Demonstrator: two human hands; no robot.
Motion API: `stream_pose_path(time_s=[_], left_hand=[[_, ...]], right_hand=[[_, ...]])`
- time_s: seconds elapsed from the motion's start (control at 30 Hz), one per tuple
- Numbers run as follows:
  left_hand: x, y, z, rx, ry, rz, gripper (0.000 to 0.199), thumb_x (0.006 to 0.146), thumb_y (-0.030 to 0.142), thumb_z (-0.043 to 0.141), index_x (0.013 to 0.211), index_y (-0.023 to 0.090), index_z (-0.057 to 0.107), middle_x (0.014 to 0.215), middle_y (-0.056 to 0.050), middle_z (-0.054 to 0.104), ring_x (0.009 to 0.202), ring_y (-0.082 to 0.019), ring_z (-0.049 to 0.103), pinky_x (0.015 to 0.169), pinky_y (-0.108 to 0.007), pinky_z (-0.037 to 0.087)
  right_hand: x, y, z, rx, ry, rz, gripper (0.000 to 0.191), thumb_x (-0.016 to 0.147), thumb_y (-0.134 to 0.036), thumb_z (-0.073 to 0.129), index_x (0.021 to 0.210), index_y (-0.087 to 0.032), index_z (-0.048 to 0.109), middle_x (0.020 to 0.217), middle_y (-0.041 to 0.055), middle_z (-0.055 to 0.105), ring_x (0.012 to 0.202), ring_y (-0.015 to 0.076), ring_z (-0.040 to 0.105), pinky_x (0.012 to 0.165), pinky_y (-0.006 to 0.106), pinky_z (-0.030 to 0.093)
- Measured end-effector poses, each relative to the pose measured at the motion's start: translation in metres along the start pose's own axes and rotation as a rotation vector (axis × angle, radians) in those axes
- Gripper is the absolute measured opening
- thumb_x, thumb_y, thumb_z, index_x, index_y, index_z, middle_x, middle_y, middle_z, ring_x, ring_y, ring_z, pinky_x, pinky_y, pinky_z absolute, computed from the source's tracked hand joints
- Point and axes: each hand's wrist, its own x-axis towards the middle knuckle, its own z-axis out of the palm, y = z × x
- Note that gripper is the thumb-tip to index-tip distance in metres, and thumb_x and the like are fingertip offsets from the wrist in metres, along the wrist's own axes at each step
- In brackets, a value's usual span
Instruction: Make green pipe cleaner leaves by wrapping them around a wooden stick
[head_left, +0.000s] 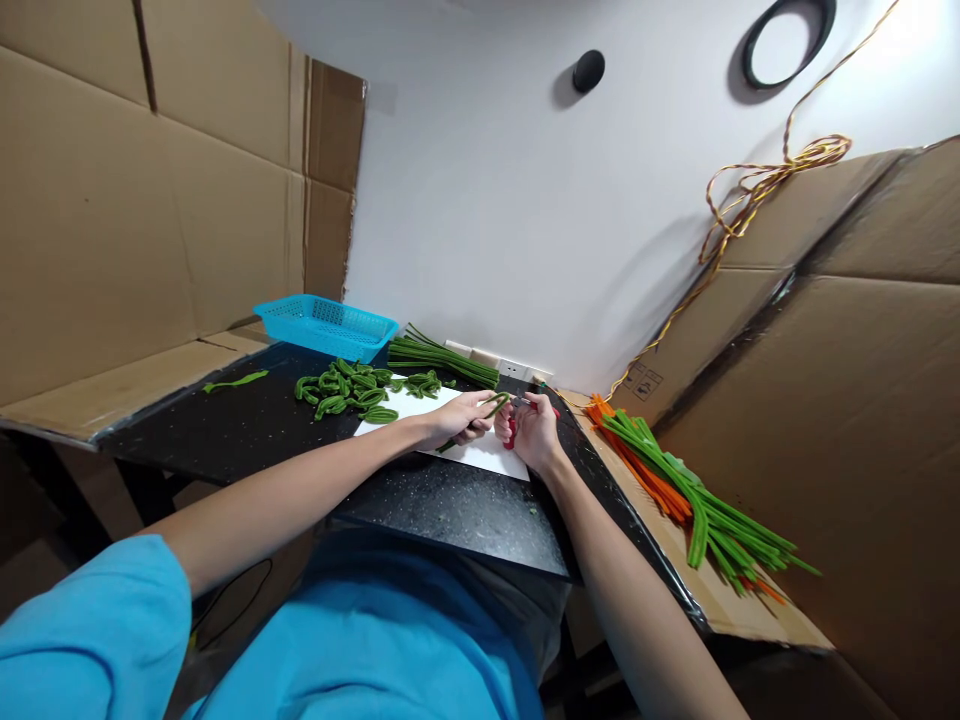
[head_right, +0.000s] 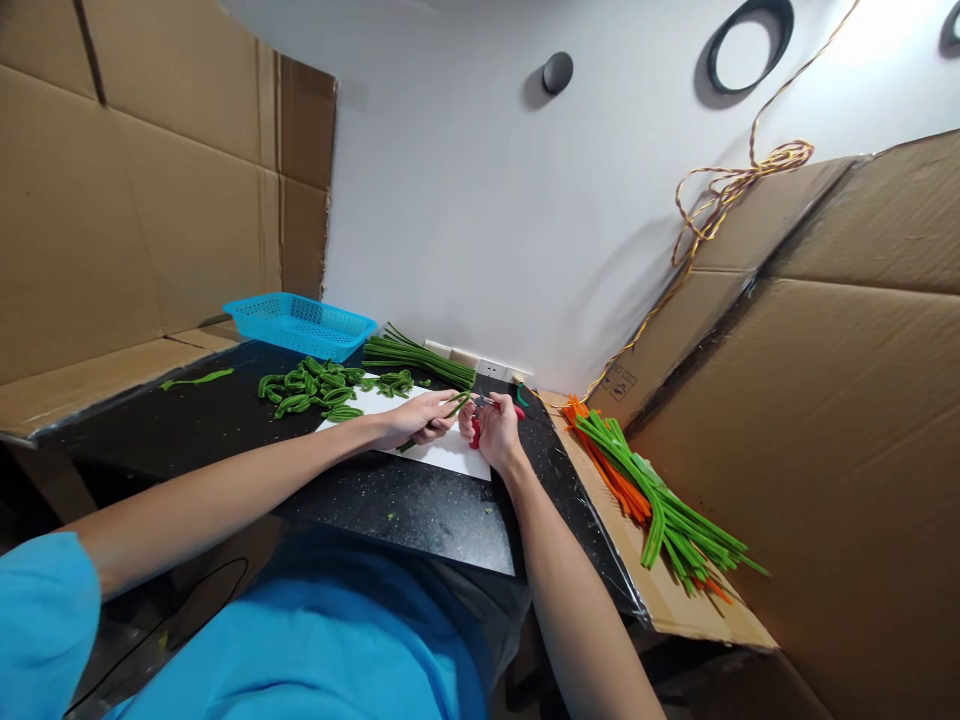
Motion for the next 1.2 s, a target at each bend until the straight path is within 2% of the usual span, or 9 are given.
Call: stream_pose_path(time_s=[0.13, 0.27, 0.37, 0.47, 0.73, 0.83, 0.93, 1.07, 1.2], left_hand=[[0.001, 0.001, 0.000, -0.026, 0.011, -0.019, 0.024, 0.099, 0.045, 0.057, 0.102, 0.023, 0.050, 0.066, 0.009, 0.027, 0.041, -0.004, 0.015, 0.039, -0.016, 0.006], [0.003, -0.001, -0.005, -0.046, -0.002, -0.071, 0.034, 0.099, 0.056, 0.051, 0.093, 0.022, 0.049, 0.064, 0.010, 0.024, 0.041, -0.005, 0.011, 0.039, -0.016, 0.006], [0.004, -0.005, -0.007, 0.017, 0.016, -0.020, 0.037, 0.098, 0.059, 0.052, 0.091, 0.023, 0.046, 0.063, 0.010, 0.026, 0.041, -0.005, 0.013, 0.039, -0.016, 0.009], [0.004, -0.008, -0.007, 0.072, 0.024, 0.034, 0.034, 0.097, 0.057, 0.056, 0.094, 0.024, 0.046, 0.063, 0.010, 0.026, 0.041, -0.005, 0.015, 0.038, -0.015, 0.010], [0.007, -0.010, -0.007, 0.080, 0.128, 0.037, 0.026, 0.101, 0.047, 0.053, 0.094, 0.024, 0.047, 0.060, 0.011, 0.023, 0.038, -0.004, 0.015, 0.038, -0.015, 0.010], [0.007, -0.010, -0.007, 0.077, 0.160, 0.043, 0.019, 0.102, 0.043, 0.052, 0.102, 0.024, 0.050, 0.058, 0.012, 0.024, 0.037, -0.005, 0.015, 0.037, -0.015, 0.010], [0.007, -0.010, -0.006, 0.076, 0.175, 0.043, 0.019, 0.103, 0.041, 0.052, 0.109, 0.023, 0.052, 0.058, 0.012, 0.025, 0.036, -0.004, 0.018, 0.037, -0.015, 0.012], [0.007, -0.012, -0.006, 0.041, 0.172, 0.041, 0.018, 0.103, 0.041, 0.052, 0.107, 0.024, 0.052, 0.058, 0.012, 0.024, 0.035, -0.004, 0.018, 0.037, -0.014, 0.011], [0.008, -0.014, -0.010, -0.019, 0.124, 0.072, 0.018, 0.103, 0.041, 0.051, 0.106, 0.024, 0.052, 0.059, 0.012, 0.024, 0.036, -0.005, 0.017, 0.036, -0.014, 0.010]], right_hand=[[0.001, 0.004, -0.002, -0.008, 0.027, 0.009, 0.033, 0.085, -0.054, 0.044, 0.072, -0.024, 0.047, 0.056, 0.0011, 0.048, 0.047, 0.0154, 0.040, 0.044, 0.026, 0.039], [0.001, 0.008, -0.002, -0.047, 0.016, 0.009, 0.035, 0.086, -0.056, 0.044, 0.072, -0.024, 0.047, 0.056, 0.0014, 0.050, 0.046, 0.0167, 0.043, 0.044, 0.028, 0.040], [0.003, 0.010, -0.002, -0.064, -0.001, 0.010, 0.034, 0.085, -0.057, 0.044, 0.073, -0.025, 0.047, 0.056, 0.0013, 0.051, 0.047, 0.0178, 0.046, 0.043, 0.028, 0.040], [0.004, 0.011, -0.001, -0.083, 0.005, -0.009, 0.035, 0.084, -0.057, 0.045, 0.071, -0.025, 0.047, 0.056, 0.0013, 0.052, 0.048, 0.0177, 0.047, 0.042, 0.026, 0.038], [0.007, 0.013, -0.002, -0.120, 0.027, 0.026, 0.040, 0.087, -0.059, 0.046, 0.072, -0.022, 0.051, 0.055, 0.0020, 0.055, 0.046, 0.0153, 0.045, 0.041, 0.024, 0.035], [0.007, 0.011, -0.001, -0.121, 0.049, 0.033, 0.039, 0.089, -0.057, 0.046, 0.074, -0.022, 0.052, 0.053, 0.0012, 0.055, 0.043, 0.0143, 0.042, 0.041, 0.024, 0.036], [0.006, 0.009, 0.002, -0.101, 0.097, 0.006, 0.038, 0.091, -0.057, 0.051, 0.077, -0.022, 0.052, 0.054, 0.0009, 0.056, 0.044, 0.0146, 0.044, 0.042, 0.024, 0.038], [0.003, 0.007, 0.002, -0.018, 0.144, -0.007, 0.048, 0.089, -0.070, 0.055, 0.081, -0.023, 0.051, 0.058, 0.0015, 0.058, 0.046, 0.0163, 0.050, 0.042, 0.026, 0.040], [0.002, 0.004, -0.004, 0.078, 0.142, -0.043, 0.062, 0.085, -0.085, 0.042, 0.084, -0.023, 0.051, 0.061, 0.0028, 0.059, 0.049, 0.0198, 0.054, 0.043, 0.029, 0.042]])
